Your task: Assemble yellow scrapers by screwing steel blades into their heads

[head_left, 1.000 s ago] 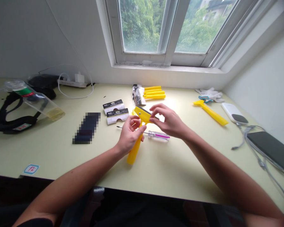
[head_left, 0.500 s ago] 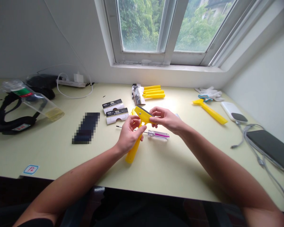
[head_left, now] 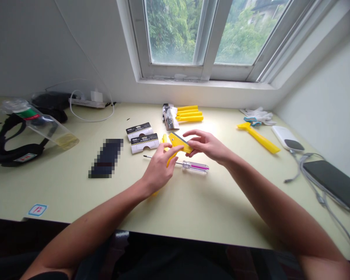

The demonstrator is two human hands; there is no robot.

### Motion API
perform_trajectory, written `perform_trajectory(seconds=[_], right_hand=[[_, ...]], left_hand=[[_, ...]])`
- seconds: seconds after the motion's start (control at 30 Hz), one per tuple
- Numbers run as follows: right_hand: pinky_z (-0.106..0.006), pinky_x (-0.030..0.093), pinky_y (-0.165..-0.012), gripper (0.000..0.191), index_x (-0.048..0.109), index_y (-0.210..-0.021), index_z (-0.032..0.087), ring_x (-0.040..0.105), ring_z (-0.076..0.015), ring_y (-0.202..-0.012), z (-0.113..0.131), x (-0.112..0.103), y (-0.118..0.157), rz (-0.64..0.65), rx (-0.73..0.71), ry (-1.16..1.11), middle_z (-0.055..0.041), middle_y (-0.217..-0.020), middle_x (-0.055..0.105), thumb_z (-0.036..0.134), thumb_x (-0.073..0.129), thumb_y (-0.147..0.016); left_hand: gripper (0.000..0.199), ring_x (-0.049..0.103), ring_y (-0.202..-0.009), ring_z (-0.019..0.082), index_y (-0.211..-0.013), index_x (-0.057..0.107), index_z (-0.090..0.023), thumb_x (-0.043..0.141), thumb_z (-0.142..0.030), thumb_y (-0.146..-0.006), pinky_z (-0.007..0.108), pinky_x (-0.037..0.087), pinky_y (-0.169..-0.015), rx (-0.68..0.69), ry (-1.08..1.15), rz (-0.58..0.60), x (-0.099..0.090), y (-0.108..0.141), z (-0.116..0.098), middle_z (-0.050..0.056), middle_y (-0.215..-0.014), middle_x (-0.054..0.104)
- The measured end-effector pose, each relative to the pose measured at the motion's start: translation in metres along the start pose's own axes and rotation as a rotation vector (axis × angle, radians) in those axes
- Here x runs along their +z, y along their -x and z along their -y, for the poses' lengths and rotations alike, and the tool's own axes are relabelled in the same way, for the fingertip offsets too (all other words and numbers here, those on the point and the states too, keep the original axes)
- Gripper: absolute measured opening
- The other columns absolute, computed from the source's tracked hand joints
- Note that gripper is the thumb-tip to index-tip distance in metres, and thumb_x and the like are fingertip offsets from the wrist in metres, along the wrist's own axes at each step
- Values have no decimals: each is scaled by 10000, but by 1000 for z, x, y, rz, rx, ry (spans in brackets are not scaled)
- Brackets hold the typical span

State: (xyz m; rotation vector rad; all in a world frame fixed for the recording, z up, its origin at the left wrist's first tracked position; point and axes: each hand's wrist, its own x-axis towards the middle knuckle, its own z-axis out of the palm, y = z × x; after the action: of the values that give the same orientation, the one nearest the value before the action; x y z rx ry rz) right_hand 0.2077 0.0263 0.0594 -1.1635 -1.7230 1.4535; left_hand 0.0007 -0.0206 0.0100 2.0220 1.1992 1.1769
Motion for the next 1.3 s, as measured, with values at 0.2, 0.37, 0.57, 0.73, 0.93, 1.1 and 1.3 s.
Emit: perform_trajectory(seconds=[0.2, 0.37, 0.57, 0.73, 0.93, 1.1, 1.3], right_hand=[[-303, 492, -636, 190, 712, -906, 205, 648, -165, -682, -8, -59, 3, -98, 56, 815, -59, -888, 725, 315, 569, -846], [-298, 454, -625, 131, 712, -820, 214, 638, -192, -724, -27, -79, -1, 41, 238, 1076, -61, -857, 715, 298, 622, -775], [-281, 404, -557, 126, 702, -814, 196, 616, -184, -660, -35, -71, -7, 80, 332, 1147, -75, -805, 701, 280, 634, -748], [-274, 376, -540, 95, 698, -763, 179, 596, -175, -627, -37, -75, -7, 88, 351, 1166, -81, -771, 696, 237, 623, -752], [-256, 409, -631, 182, 686, -882, 202, 584, -135, -673, -3, -54, 8, -67, -51, 1030, -36, -822, 691, 315, 544, -887], [-247, 413, -658, 161, 664, -848, 171, 551, -124, -689, 11, -10, 14, -183, -595, 882, -35, -783, 657, 272, 562, -919], [-250, 408, -634, 171, 633, -813, 164, 539, -128, -688, -1, 5, 8, -223, -667, 898, -35, -772, 635, 273, 569, -929]], left_hand=[[339, 644, -840, 182, -1241, 675, -329, 580, -273, -920, 311, 580, -674, -110, 248, 7, 1, -3, 4, 86, -1196, 612], [448, 690, -666, 150, -1297, 632, -256, 682, -361, -864, 316, 600, -646, -345, 654, 53, 2, -9, 10, 102, -1132, 683], [595, 710, -678, 172, -1334, 559, -212, 768, -352, -794, 281, 574, -582, -470, 917, 45, 3, -13, 13, 128, -1137, 697], [611, 714, -709, 180, -1371, 518, -221, 753, -305, -813, 253, 557, -556, -487, 1016, 78, 3, -13, 14, 135, -1161, 692], [573, 711, -716, 173, -1373, 517, -253, 725, -276, -841, 234, 543, -545, -514, 1108, 141, 3, -11, 15, 131, -1176, 686], [560, 708, -715, 181, -1380, 507, -256, 709, -274, -858, 243, 540, -540, -522, 1150, 224, 6, -6, 13, 147, -1194, 676], [553, 708, -718, 190, -1380, 512, -241, 703, -287, -863, 266, 553, -548, -522, 1156, 285, 6, -4, 9, 157, -1197, 670]])
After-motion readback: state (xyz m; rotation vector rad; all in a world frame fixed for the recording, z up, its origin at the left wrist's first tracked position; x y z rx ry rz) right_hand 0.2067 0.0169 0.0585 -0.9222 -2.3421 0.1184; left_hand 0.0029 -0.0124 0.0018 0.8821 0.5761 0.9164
